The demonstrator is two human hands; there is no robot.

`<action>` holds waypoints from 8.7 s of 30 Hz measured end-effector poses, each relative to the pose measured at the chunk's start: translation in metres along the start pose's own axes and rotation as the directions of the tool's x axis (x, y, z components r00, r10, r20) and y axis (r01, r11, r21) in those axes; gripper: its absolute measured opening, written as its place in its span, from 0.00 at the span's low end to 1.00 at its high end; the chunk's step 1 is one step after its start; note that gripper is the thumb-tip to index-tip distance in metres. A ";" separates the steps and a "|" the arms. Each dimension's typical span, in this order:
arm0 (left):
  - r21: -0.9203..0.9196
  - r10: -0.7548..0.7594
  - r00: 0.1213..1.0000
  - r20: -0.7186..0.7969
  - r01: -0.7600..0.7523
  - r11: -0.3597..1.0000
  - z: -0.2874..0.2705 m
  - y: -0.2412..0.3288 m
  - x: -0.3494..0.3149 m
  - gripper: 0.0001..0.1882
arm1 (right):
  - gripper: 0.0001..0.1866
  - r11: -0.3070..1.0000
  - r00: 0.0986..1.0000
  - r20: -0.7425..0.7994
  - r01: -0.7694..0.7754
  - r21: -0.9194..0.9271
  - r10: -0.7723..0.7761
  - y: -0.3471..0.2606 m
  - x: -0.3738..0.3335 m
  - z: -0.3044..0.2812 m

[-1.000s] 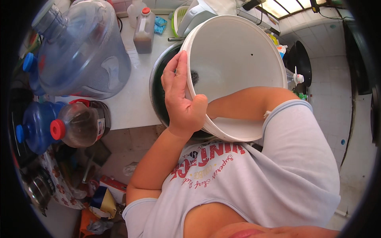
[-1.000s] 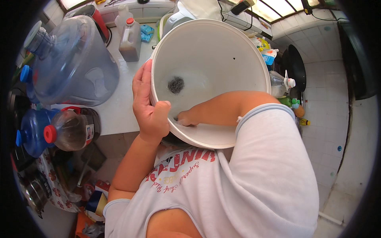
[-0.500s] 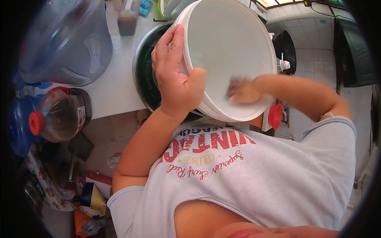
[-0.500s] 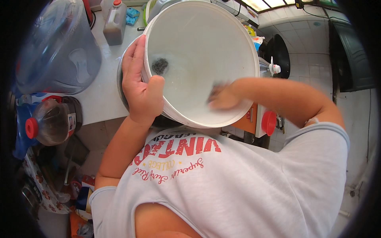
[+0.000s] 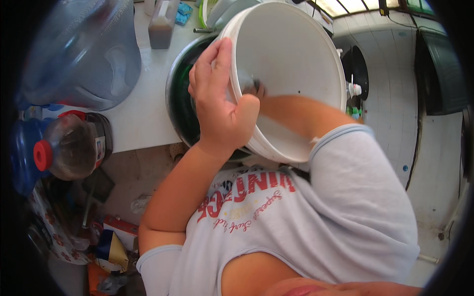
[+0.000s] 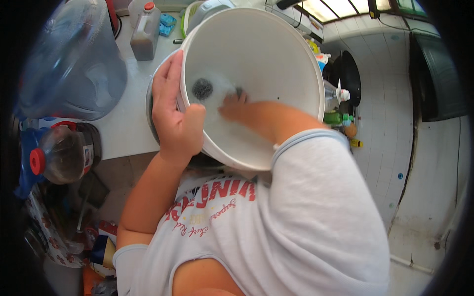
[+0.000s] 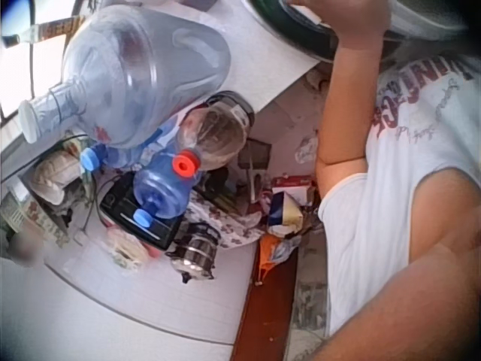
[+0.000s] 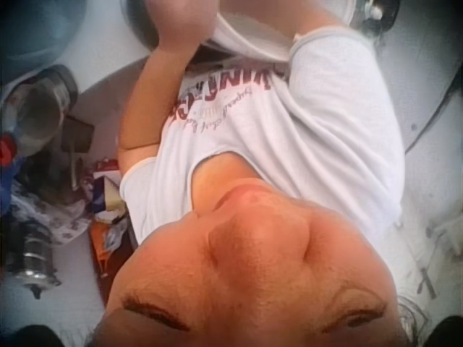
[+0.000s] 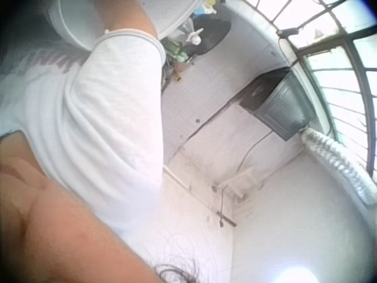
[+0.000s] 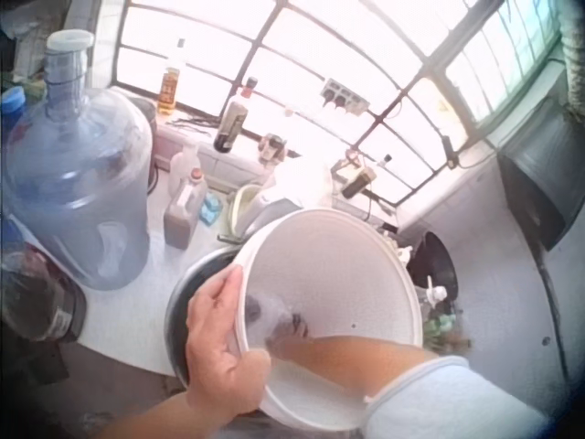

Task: The person fills a white bucket with water from a tap and uses a steel wool scrubber to clean the interior and exterior surfaces. They scrub the bottom and sides of the bucket, rinse it under running water, and repeat the scrubbing process to ensure thorough cleaning.

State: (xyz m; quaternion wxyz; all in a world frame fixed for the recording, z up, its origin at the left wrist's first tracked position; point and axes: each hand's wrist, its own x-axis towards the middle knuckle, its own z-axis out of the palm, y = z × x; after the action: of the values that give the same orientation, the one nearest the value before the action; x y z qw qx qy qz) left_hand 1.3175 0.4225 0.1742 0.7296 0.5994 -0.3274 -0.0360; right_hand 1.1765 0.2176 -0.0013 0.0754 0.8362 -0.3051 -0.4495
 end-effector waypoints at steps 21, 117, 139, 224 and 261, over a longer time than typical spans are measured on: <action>-0.092 -0.010 1.000 0.012 0.011 0.996 -0.002 0.004 0.002 0.36 | 0.20 0.754 0.760 0.181 0.647 -0.117 -0.624 0.067 0.006 -0.014; 0.368 0.204 0.833 0.514 -0.429 0.825 0.020 0.081 0.011 0.29 | 0.14 0.401 0.632 -0.751 0.648 0.647 0.190 0.125 -0.329 -0.071; 0.400 -0.709 0.377 0.596 0.626 0.669 0.192 0.078 -0.009 0.27 | 0.19 -0.499 0.782 -0.406 0.618 0.607 0.474 0.163 -0.212 -0.047; 0.852 -0.332 0.801 0.498 -0.523 0.014 0.039 0.029 0.145 0.18 | 0.29 -0.585 0.749 -0.397 0.663 0.468 0.531 0.122 -0.201 -0.075; 0.879 -0.476 0.751 0.458 -0.463 0.116 0.027 0.048 0.152 0.24 | 0.30 -0.509 0.690 -0.442 0.722 0.468 0.573 0.107 -0.174 -0.078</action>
State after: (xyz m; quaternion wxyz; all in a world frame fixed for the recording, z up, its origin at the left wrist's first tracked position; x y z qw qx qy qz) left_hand 1.4057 0.3453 0.2850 -0.0340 0.8685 -0.4940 -0.0214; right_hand 1.1203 0.2209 0.2103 -0.6329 0.5390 -0.3601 0.4234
